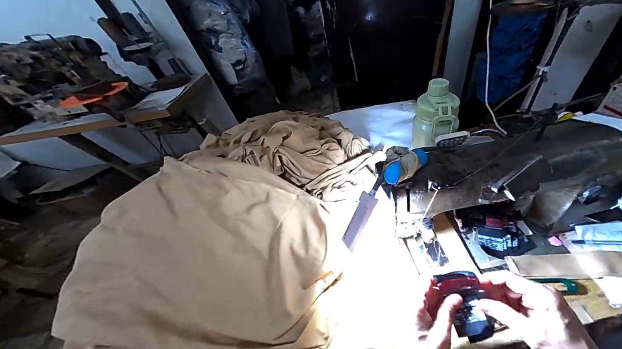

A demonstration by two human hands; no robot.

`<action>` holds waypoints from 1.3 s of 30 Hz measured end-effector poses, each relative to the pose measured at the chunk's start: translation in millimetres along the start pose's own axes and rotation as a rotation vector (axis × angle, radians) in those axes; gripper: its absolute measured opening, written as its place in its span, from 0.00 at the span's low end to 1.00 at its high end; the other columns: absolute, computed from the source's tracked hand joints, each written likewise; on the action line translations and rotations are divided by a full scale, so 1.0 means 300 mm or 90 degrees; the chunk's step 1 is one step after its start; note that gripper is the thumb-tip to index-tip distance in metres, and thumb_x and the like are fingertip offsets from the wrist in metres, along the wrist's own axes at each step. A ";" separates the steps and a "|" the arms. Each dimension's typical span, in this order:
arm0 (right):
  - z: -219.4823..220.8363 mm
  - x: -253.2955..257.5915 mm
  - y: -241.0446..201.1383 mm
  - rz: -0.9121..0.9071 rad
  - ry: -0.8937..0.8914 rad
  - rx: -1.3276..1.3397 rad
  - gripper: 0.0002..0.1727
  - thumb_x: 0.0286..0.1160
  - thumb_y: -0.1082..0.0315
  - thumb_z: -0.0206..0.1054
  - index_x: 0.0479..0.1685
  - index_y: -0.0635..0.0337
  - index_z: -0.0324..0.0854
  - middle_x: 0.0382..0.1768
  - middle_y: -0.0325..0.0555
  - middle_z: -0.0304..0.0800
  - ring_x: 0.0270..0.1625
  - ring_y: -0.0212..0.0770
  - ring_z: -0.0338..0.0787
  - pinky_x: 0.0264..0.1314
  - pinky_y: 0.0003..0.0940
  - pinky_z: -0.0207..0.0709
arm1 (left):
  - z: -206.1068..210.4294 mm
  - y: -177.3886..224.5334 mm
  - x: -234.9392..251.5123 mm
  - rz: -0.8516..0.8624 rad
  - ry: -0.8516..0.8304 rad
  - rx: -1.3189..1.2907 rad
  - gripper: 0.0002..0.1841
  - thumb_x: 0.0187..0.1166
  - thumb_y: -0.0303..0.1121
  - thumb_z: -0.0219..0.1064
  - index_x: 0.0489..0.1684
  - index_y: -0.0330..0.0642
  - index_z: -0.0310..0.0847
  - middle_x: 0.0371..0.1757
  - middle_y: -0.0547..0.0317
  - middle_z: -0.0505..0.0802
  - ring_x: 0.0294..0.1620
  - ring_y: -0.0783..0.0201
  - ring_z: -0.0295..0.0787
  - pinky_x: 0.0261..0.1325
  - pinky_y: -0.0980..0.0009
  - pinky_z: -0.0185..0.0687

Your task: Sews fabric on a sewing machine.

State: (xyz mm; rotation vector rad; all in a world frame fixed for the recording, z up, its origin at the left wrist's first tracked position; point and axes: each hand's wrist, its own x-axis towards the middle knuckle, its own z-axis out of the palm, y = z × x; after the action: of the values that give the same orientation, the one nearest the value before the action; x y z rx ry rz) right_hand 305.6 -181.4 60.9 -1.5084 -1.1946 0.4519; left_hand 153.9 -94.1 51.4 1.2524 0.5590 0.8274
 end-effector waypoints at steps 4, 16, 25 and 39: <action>-0.055 0.039 0.038 0.035 0.070 -0.104 0.12 0.66 0.73 0.70 0.48 0.67 0.87 0.35 0.40 0.94 0.32 0.27 0.90 0.35 0.25 0.86 | -0.044 -0.025 0.007 -0.056 0.039 0.008 0.16 0.81 0.24 0.64 0.64 0.26 0.75 0.44 0.59 0.95 0.45 0.75 0.92 0.56 0.76 0.88; 0.157 -0.008 -0.041 0.089 0.005 0.101 0.27 0.75 0.65 0.67 0.64 0.81 0.73 0.46 0.46 0.93 0.43 0.32 0.94 0.49 0.30 0.91 | -0.124 -0.006 -0.045 0.100 0.142 0.029 0.17 0.73 0.15 0.52 0.51 0.25 0.88 0.49 0.53 0.97 0.55 0.70 0.93 0.65 0.72 0.87; 0.249 0.037 -0.010 -0.006 -0.038 -0.022 0.19 0.61 0.70 0.73 0.52 0.71 0.85 0.43 0.46 0.92 0.38 0.25 0.90 0.43 0.20 0.85 | -0.218 0.003 -0.039 0.098 0.162 0.275 0.19 0.68 0.29 0.77 0.54 0.29 0.81 0.36 0.62 0.95 0.35 0.74 0.92 0.42 0.76 0.90; 0.298 0.056 0.034 0.053 0.049 0.062 0.19 0.57 0.68 0.79 0.46 0.70 0.86 0.35 0.37 0.93 0.35 0.20 0.90 0.42 0.16 0.86 | -0.219 -0.043 -0.009 0.093 0.184 0.155 0.12 0.67 0.21 0.75 0.46 0.30 0.82 0.30 0.64 0.94 0.31 0.74 0.91 0.41 0.76 0.91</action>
State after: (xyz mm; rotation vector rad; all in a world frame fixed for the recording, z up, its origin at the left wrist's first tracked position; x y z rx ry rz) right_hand 245.7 -120.6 28.1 -1.4826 -1.0396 0.4961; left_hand 105.0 -58.3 22.6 1.4178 0.8272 1.0980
